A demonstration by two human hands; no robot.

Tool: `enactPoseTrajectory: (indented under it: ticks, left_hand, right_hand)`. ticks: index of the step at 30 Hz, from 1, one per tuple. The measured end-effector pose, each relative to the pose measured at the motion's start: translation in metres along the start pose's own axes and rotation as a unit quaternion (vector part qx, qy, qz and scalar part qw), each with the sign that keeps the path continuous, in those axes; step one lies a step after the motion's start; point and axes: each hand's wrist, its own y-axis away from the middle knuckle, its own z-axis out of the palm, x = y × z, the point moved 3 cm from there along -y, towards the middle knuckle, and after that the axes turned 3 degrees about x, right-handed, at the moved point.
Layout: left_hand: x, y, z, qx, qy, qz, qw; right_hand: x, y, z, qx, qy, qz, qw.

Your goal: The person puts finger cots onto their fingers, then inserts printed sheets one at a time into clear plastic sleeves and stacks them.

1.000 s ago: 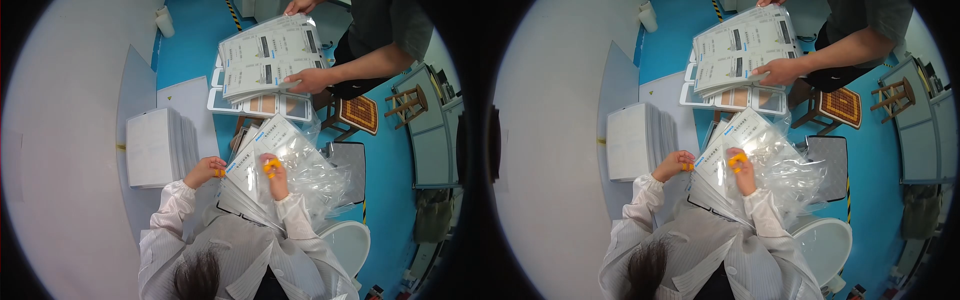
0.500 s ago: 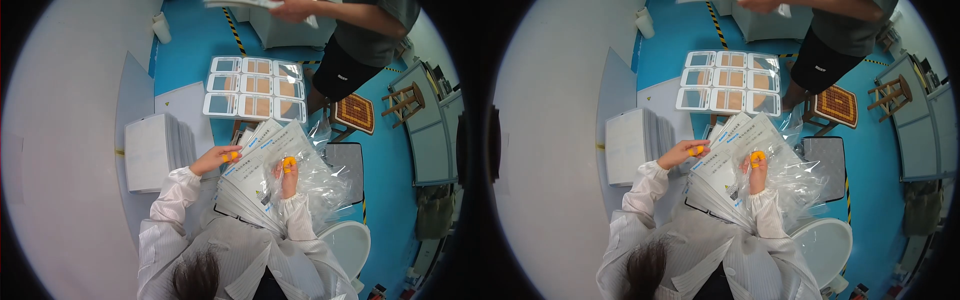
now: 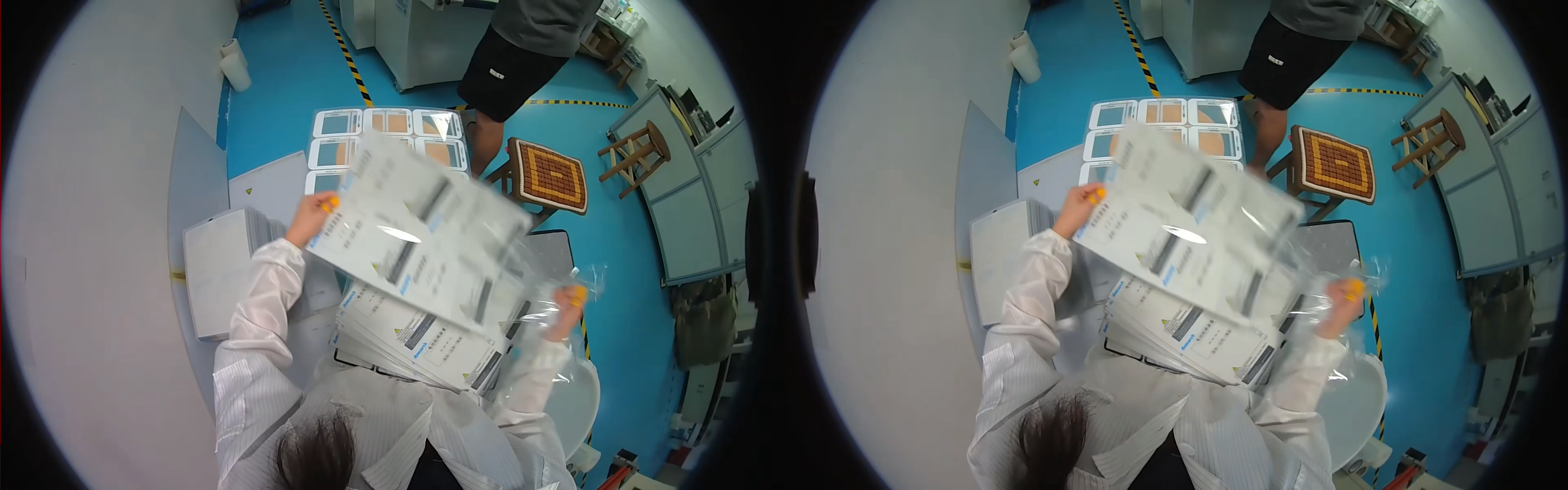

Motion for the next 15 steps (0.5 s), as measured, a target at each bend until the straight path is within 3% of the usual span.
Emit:
enactPoseTrajectory:
  ticks: [1,3,4,5,7,8,10,12,13,14,15]
  left_hand:
    - [0.005,-0.009,-0.013,0.039,0.025,-0.022,0.999]
    - [0.012,-0.029,-0.029,0.080,0.054,-0.039,0.995]
    - [0.006,-0.040,-0.034,0.136,0.088,-0.047,0.986]
    - [0.000,-0.053,-0.039,0.189,0.121,-0.056,0.973]
    - [-0.016,-0.082,-0.038,0.173,0.198,-0.066,0.962]
    - [-0.033,-0.099,-0.037,0.184,0.218,-0.069,0.956]
    - [-0.042,-0.115,-0.031,0.189,0.240,-0.075,0.949]
    - [-0.039,-0.124,-0.026,0.224,0.175,-0.088,0.955]
    - [-0.045,-0.131,-0.022,0.220,0.177,-0.088,0.955]
    - [-0.058,-0.139,-0.020,0.238,0.157,-0.083,0.955]
    - [-0.066,-0.142,-0.021,0.257,0.136,-0.078,0.954]
  right_hand:
    - [-0.025,-0.008,-0.042,0.054,0.078,-0.110,0.989]
    - [-0.061,-0.024,-0.156,0.148,0.127,-0.170,0.966]
    - [-0.089,-0.017,-0.187,0.257,0.111,-0.197,0.940]
    - [-0.113,-0.017,-0.228,0.280,-0.222,-0.021,0.934]
    - [-0.157,0.004,-0.304,0.319,0.030,-0.249,0.914]
    - [-0.164,0.013,-0.298,0.321,0.034,-0.253,0.912]
    - [-0.188,0.053,-0.256,0.549,0.217,-0.249,0.768]
    - [-0.152,0.077,-0.265,0.440,0.514,-0.299,0.673]
    - [-0.115,0.091,-0.275,0.414,0.538,-0.218,0.701]
    - [-0.069,0.111,-0.288,0.381,0.482,-0.100,0.783]
    - [-0.030,0.135,-0.279,0.309,0.651,-0.050,0.691]
